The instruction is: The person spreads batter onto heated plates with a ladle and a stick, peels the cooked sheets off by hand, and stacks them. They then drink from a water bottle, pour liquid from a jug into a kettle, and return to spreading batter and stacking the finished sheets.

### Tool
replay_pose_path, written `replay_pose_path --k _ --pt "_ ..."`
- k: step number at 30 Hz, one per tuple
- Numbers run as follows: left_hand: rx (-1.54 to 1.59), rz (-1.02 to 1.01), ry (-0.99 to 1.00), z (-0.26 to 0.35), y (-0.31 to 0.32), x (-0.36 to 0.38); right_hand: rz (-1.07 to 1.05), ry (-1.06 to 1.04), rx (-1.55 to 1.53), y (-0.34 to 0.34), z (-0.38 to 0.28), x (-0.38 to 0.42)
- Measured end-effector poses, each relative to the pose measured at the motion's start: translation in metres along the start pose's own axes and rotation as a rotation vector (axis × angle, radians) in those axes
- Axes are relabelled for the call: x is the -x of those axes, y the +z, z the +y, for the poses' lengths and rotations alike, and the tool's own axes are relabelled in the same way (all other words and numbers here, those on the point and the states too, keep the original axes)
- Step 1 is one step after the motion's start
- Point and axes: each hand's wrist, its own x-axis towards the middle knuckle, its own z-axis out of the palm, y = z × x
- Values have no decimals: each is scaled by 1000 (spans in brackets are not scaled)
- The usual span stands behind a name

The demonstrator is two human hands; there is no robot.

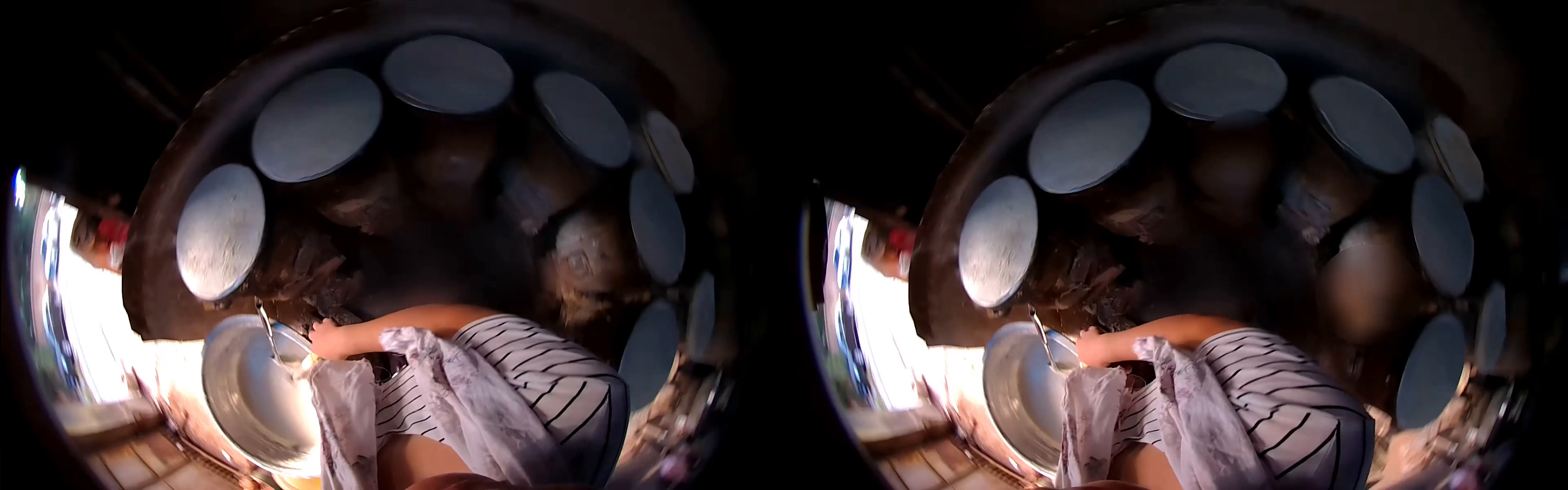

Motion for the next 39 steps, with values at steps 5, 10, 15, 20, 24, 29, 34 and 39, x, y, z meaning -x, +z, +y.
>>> replay_pose_path --k 5,10,15,20,24,29,34,39 --pt "265 -202 24 46 -15 -48 712 266 -315 1 26 83" --pt "472 -755 -33 142 80 -72 1134 531 -353 -3 4 182" --pt "499 -1368 -267 188 208 -46 1447 1091 71 107 -85 318" --pt "286 -927 -99 212 350 -8 1667 2090 -692 250 -299 434" --pt "-248 -1291 189 169 449 108 1654 3117 -161 268 -481 483" --pt "-853 -1939 776 37 585 251 677 3469 -117 293 -595 550" --pt "-834 -2007 1686 -76 654 360 954 3324 -555 298 -607 570" --pt "-477 -2143 1470 -148 690 401 973 3447 -150 347 -595 558"
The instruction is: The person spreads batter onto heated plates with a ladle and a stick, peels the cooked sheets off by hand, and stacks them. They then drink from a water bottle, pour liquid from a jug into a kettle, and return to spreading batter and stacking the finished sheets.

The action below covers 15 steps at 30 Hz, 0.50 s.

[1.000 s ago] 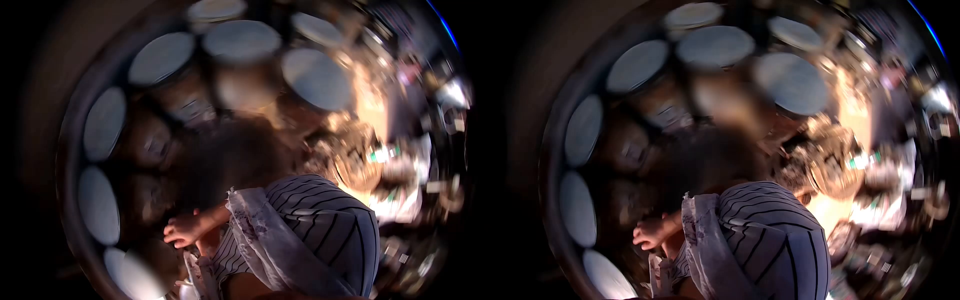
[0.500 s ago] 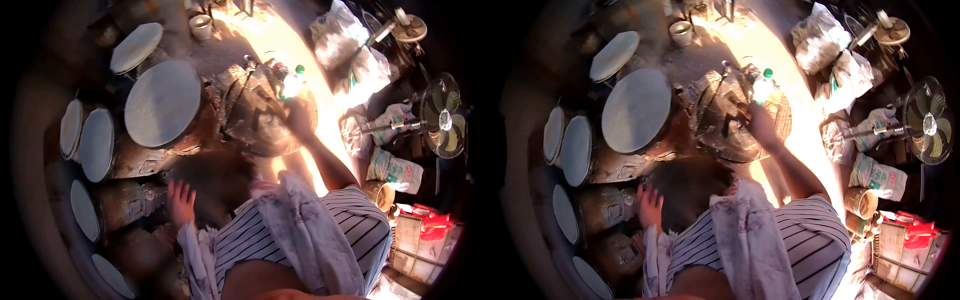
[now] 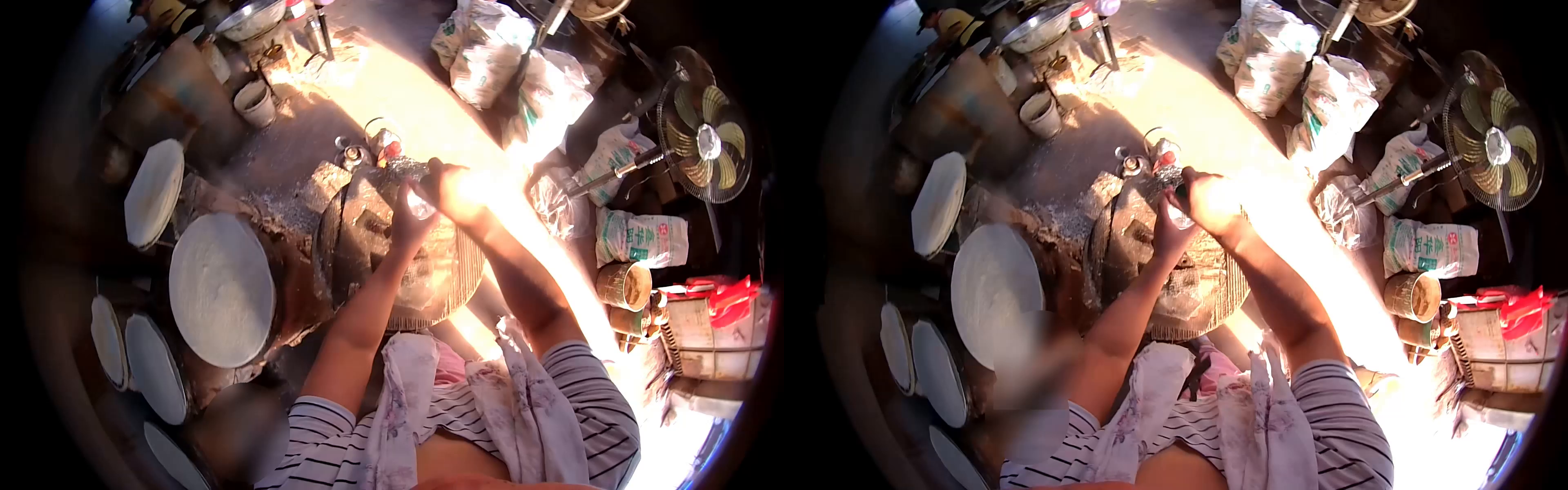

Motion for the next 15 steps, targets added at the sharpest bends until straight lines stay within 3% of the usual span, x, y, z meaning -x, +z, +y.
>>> replay_pose_path --k 3,6,9,11,14,15 --pt "80 -49 7 12 -3 0 147 -54 -68 -23 -4 20" --pt "82 -129 227 76 -47 8 98 -88 -218 -86 -18 39" --pt "328 -459 224 130 -99 25 51 -264 -330 -156 -45 63" --pt "452 -697 238 146 -118 40 123 -547 -526 -181 -60 73" --pt "794 -1164 -228 204 -164 45 -84 -791 -721 -207 -72 82" --pt "815 -1205 -234 197 -163 54 -114 -898 -796 -212 -78 81"
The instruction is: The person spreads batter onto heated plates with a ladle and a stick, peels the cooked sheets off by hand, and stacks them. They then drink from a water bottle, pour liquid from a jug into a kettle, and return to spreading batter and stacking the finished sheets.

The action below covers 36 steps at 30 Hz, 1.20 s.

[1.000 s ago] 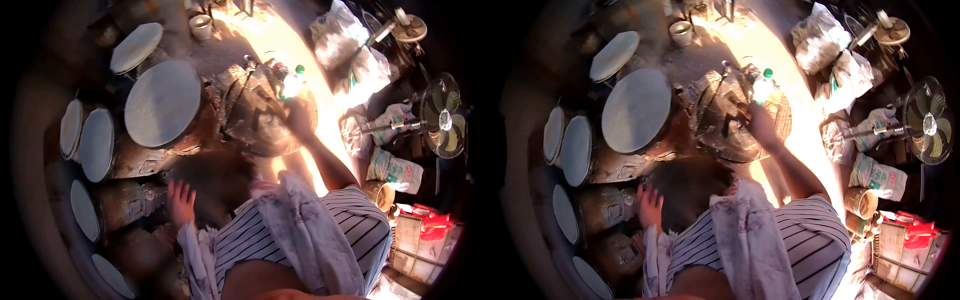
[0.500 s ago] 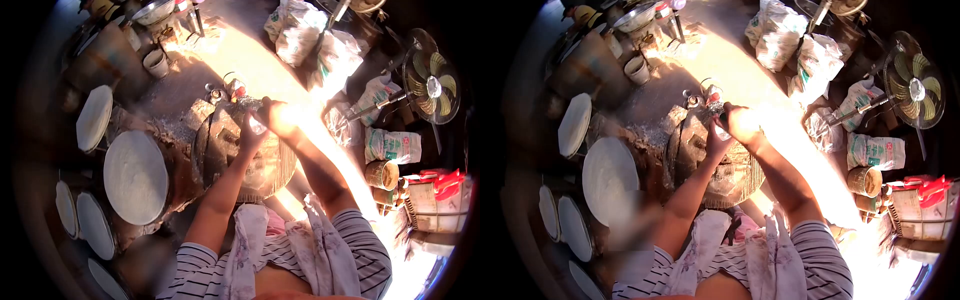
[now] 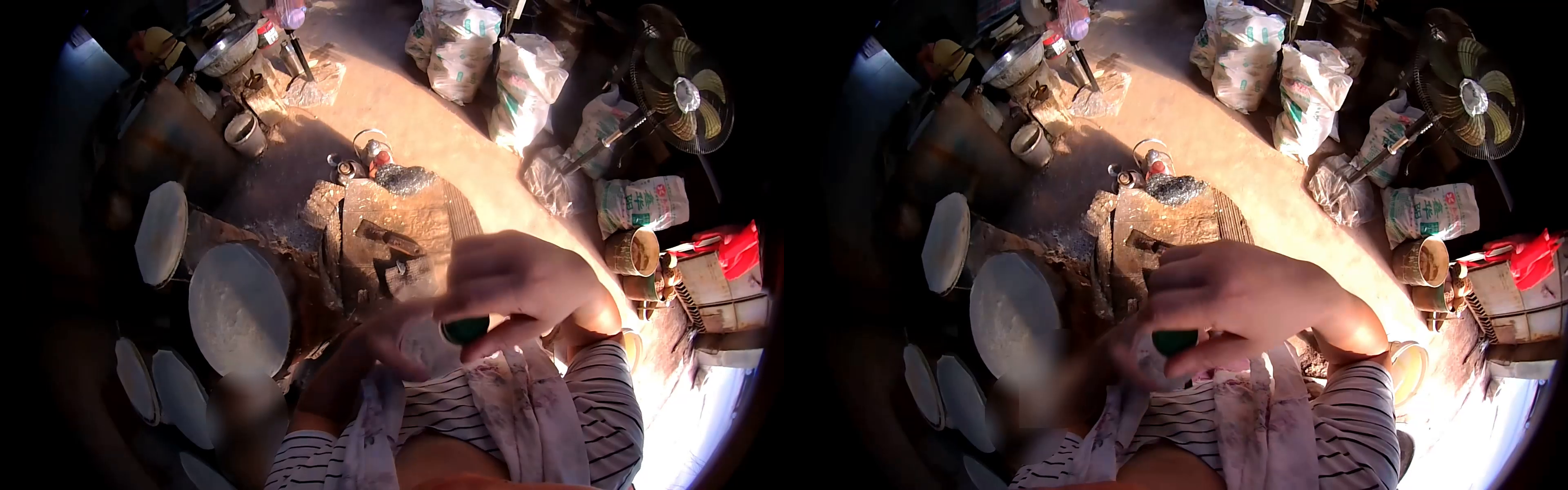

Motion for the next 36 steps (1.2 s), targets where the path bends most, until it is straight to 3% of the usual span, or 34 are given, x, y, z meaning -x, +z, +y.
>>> replay_pose_path --k 2,4,6,8,9,13,20,23,30,36 --pt "19 -54 5 1 9 11 -15 -133 -100 1 -10 -12" --pt "18 -89 33 40 23 18 34 -214 -175 0 -23 -18" --pt "-93 -105 198 50 29 20 145 -237 -234 -6 -38 -17" --pt "-330 -105 510 52 33 18 241 -242 -267 -11 -50 -4" --pt "-468 -8 442 55 39 26 335 -205 -260 -9 -58 7" --pt "-732 83 752 79 50 17 667 -53 -260 10 -85 52" --pt "-850 181 1351 109 83 -53 930 96 -248 18 -130 124" --pt "-953 147 1519 128 99 -88 961 161 -219 3 -148 160" --pt "-1080 121 1653 176 157 -156 1055 261 -195 -35 -184 237" --pt "-1196 58 1724 196 191 -196 1102 202 -213 -50 -191 278"
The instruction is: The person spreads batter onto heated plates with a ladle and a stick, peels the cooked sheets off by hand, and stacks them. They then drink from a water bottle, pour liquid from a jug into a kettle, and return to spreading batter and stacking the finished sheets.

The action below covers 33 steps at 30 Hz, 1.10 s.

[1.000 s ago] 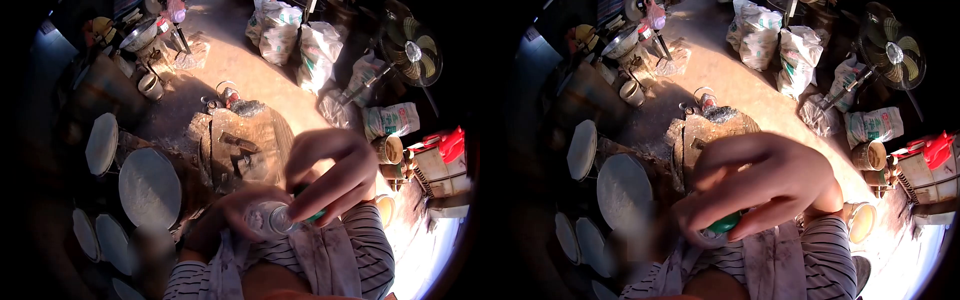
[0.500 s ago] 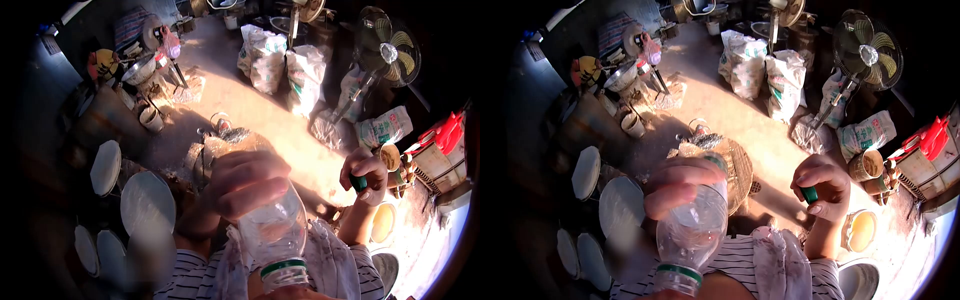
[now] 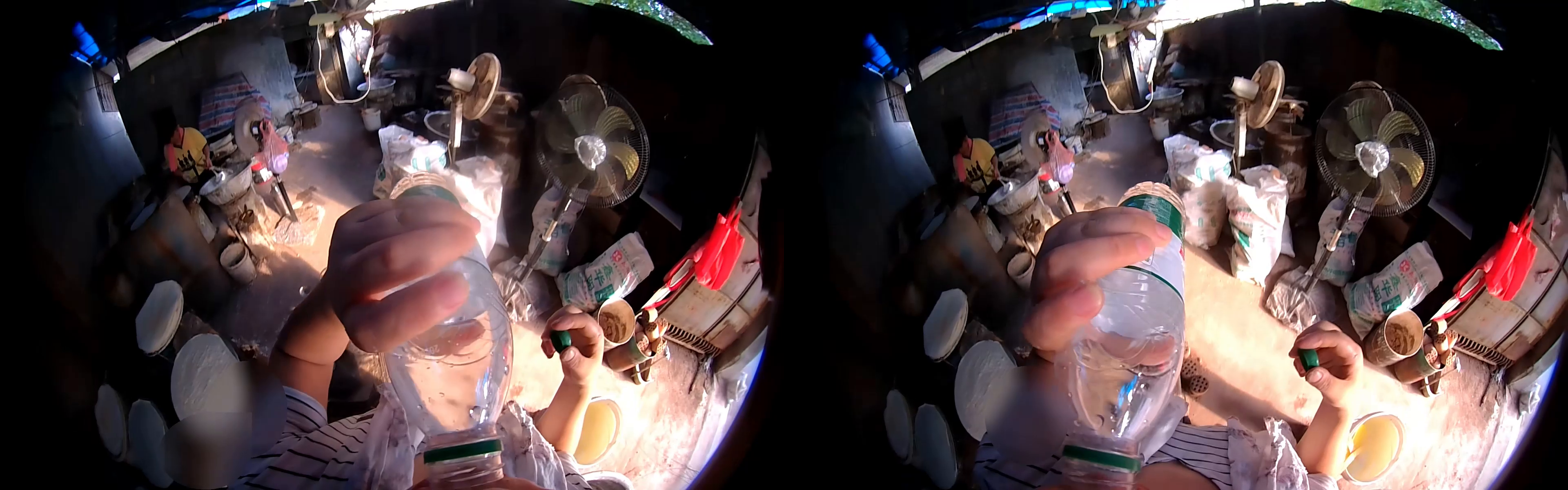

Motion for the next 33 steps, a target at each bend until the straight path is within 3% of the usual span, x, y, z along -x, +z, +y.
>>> replay_pose_path --k 3,21,33 --pt "-99 -120 36 -4 2 -14 -2 -10 -10 -9 -2 4" --pt "-138 -163 188 -13 15 -55 -43 41 -48 -25 -1 0" --pt "-47 -174 101 -15 37 -44 -53 -59 -1 -21 -13 -14"
